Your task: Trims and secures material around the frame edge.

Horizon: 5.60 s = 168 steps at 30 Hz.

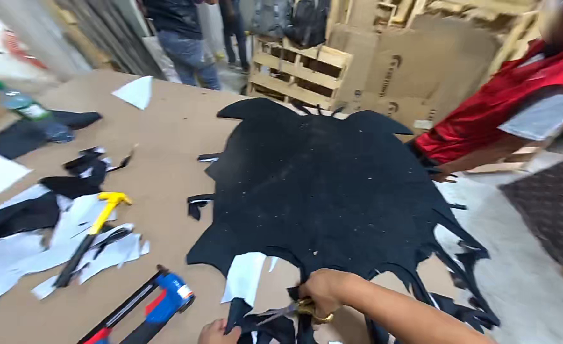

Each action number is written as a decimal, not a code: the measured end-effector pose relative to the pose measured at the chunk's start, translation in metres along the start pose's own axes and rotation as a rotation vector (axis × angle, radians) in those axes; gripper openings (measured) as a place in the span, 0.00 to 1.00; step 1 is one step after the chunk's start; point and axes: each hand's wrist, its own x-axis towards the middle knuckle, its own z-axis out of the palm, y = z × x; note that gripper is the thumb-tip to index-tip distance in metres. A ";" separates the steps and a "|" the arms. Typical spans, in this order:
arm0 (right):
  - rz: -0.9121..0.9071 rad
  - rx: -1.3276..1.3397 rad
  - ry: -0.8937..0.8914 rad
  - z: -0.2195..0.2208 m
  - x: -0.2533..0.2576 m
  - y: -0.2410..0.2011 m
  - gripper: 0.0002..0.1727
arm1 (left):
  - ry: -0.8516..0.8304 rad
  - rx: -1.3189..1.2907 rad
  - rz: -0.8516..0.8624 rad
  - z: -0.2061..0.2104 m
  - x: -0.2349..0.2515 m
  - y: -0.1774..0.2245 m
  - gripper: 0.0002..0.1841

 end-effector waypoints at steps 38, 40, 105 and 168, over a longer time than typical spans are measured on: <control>-0.101 0.120 -0.175 -0.062 0.050 0.003 0.19 | -0.086 -1.404 0.105 0.040 0.003 -0.044 0.13; -0.131 0.107 -0.207 -0.066 0.065 0.005 0.18 | -0.083 -1.392 0.114 0.039 0.002 -0.045 0.13; 0.247 0.169 1.479 0.185 0.148 -0.157 0.19 | -0.027 0.770 0.925 0.008 0.013 -0.021 0.26; 0.191 0.504 1.418 0.167 0.129 -0.115 0.08 | -0.374 -0.110 -0.315 -0.073 0.005 0.129 0.27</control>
